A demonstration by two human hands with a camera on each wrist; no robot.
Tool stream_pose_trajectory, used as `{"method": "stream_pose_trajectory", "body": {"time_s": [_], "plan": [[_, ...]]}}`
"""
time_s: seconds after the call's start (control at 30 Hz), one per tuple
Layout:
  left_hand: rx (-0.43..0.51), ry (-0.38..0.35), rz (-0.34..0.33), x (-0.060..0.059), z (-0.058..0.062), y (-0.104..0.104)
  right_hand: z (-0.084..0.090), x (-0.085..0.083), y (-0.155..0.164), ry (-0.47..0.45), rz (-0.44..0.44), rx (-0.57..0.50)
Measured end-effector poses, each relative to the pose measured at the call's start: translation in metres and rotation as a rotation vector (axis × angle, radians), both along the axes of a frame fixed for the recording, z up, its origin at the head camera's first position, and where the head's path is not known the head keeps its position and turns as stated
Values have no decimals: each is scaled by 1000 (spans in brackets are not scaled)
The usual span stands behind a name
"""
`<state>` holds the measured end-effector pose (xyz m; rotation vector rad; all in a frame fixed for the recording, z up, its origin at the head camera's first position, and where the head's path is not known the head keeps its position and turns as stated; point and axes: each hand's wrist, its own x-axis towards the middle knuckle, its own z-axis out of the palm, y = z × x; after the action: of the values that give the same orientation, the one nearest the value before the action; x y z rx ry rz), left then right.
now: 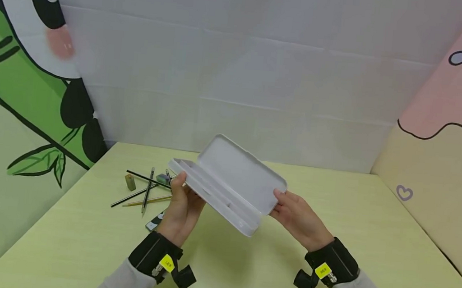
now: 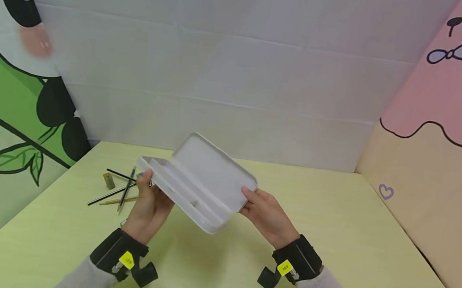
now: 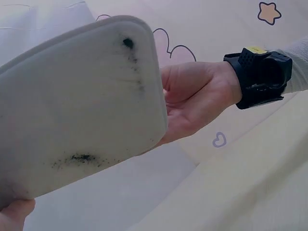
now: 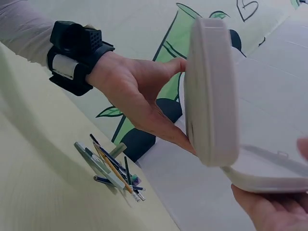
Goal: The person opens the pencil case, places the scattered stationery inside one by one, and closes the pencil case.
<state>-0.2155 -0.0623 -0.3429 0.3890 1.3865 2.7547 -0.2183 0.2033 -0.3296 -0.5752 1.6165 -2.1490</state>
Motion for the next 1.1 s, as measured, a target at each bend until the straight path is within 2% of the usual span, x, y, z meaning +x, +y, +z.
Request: {"method": "stream_pose_trajectory", "body": {"time_s": [0.1, 0.23, 0.37, 0.53, 0.63, 0.7, 0.8, 0.9, 1.0, 1.1], "plan": [[47, -16, 37, 1, 2, 4, 1, 0, -6, -48, -124, 97], [60, 13, 48, 2, 2, 7, 3, -1, -9, -84, -202, 111], [33, 48, -25, 3, 0, 4, 5, -2, -7, -90, -245, 130], [-20, 69, -152, 1, -6, -9, 7, -6, 2, -82, -235, 158], [-108, 58, -175, 0, -6, -20, 8, -8, 8, -83, -224, 159], [-181, 15, -176, -3, -3, -28, 9, -10, 13, -92, -216, 159], [-231, -100, -194, -11, 3, -43, 9, -14, 19, -113, -212, 161], [-280, -191, -235, -27, 12, -60, 9, -20, 25, -122, -197, 166], [-419, -217, -285, -44, 20, -73, 8, -25, 31, -127, -162, 168], [-640, -177, -311, -62, 30, -78, 7, -31, 34, -122, -113, 176]]}}
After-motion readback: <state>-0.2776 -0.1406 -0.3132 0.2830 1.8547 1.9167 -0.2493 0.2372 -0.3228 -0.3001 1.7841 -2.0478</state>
